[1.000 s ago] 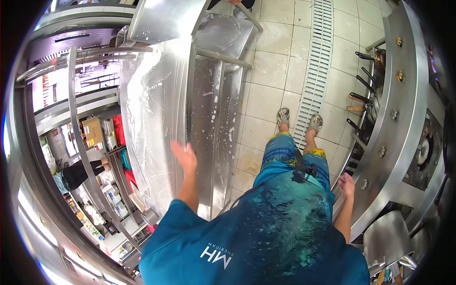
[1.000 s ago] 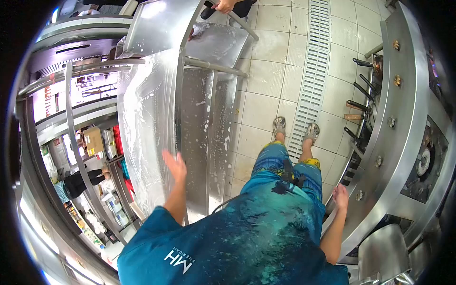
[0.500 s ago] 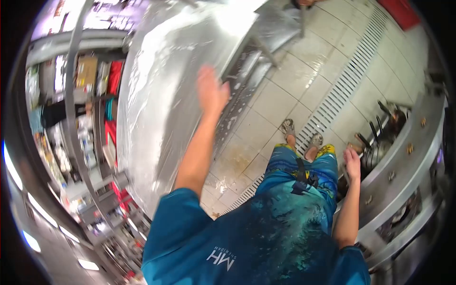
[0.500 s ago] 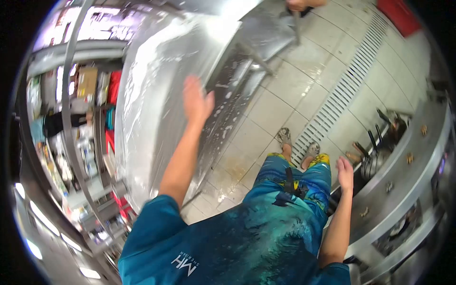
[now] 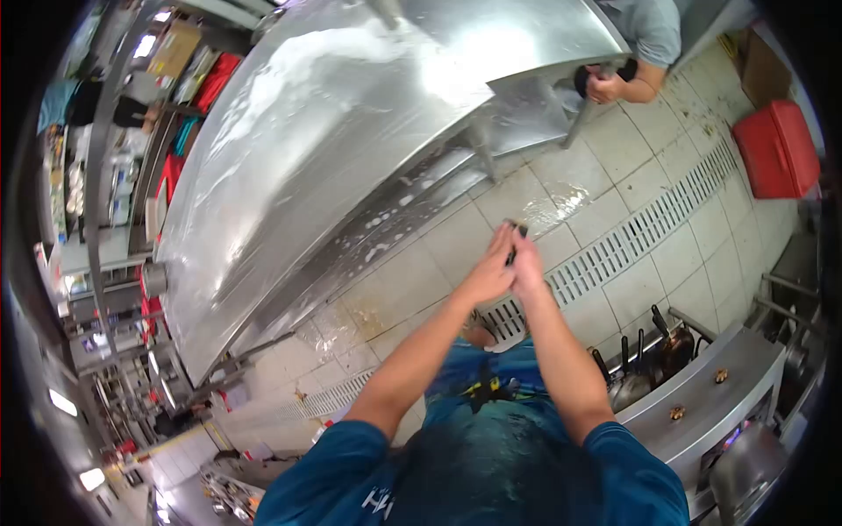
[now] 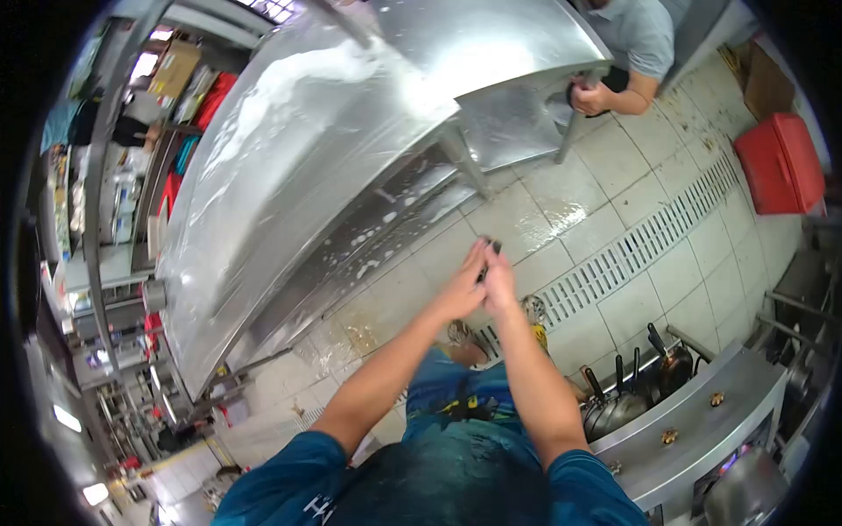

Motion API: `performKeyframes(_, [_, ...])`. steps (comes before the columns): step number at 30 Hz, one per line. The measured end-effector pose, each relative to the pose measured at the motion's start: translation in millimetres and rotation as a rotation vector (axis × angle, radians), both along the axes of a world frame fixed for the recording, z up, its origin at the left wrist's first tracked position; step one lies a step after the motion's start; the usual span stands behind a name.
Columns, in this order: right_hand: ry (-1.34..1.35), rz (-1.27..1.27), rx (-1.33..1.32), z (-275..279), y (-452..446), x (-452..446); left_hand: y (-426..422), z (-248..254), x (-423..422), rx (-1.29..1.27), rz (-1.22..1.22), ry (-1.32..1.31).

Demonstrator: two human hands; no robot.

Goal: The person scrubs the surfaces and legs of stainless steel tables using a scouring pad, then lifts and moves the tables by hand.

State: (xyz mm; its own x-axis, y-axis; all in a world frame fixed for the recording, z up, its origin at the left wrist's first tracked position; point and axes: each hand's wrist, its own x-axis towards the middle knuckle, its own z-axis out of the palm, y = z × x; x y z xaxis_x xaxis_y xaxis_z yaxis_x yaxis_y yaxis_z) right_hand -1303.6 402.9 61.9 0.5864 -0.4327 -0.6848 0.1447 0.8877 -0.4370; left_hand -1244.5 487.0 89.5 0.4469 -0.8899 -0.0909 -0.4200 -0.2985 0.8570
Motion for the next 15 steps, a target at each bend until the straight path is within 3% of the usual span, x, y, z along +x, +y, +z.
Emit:
performKeyframes(1, [0.005, -0.022, -0.005, -16.2, -1.8, 2.2, 15.0, 3.0, 16.7, 0.025, -0.093, 0.006])
performKeyframes(2, [0.047, 0.002, -0.016, -34.1, -3.2, 5.4, 17.7, 44.2, 39.5, 0.128, -0.145, -0.241])
performKeyframes(3, [0.086, 0.028, -0.021, -53.3, -3.6, 7.5, 27.5, 82.2, 67.5, 0.067, -0.112, -0.521])
performKeyframes(5, [0.322, 0.251, -0.588, -92.0, -34.8, 39.3, 81.6, 95.9, 125.2, 0.016, 0.239, -0.746])
performKeyframes(6, [0.263, 0.164, -0.772, -93.9, -52.2, 64.3, 108.6, 102.8, 154.1, -0.003, 0.421, -0.823])
performKeyframes(7, [0.203, 0.076, -0.956, -85.0, -67.7, 93.3, 132.7, 117.9, 183.7, 0.152, 0.330, -1.267])
performKeyframes(10, [0.101, -0.240, -1.333, -53.7, -94.5, 174.8, 188.8, 111.9, 232.6, 0.374, 0.291, -1.165])
performKeyframes(11, [0.034, -0.328, -1.412, -53.5, -92.0, 194.5, 193.2, 106.9, 237.2, 0.286, 0.290, -1.040])
performKeyframes(12, [-0.002, -0.422, -1.469, -61.9, -83.7, 213.7, 192.9, 101.6, 238.4, 0.196, 0.292, -0.913])
performKeyframes(14, [-0.044, -0.543, -1.662, -104.5, -79.3, 230.6, 177.5, 102.7, 226.6, 0.326, 0.300, -1.122])
performKeyframes(15, [-0.062, -0.550, -1.671, -132.3, -74.3, 228.1, 181.4, 101.0, 228.8, 0.298, 0.316, -1.060])
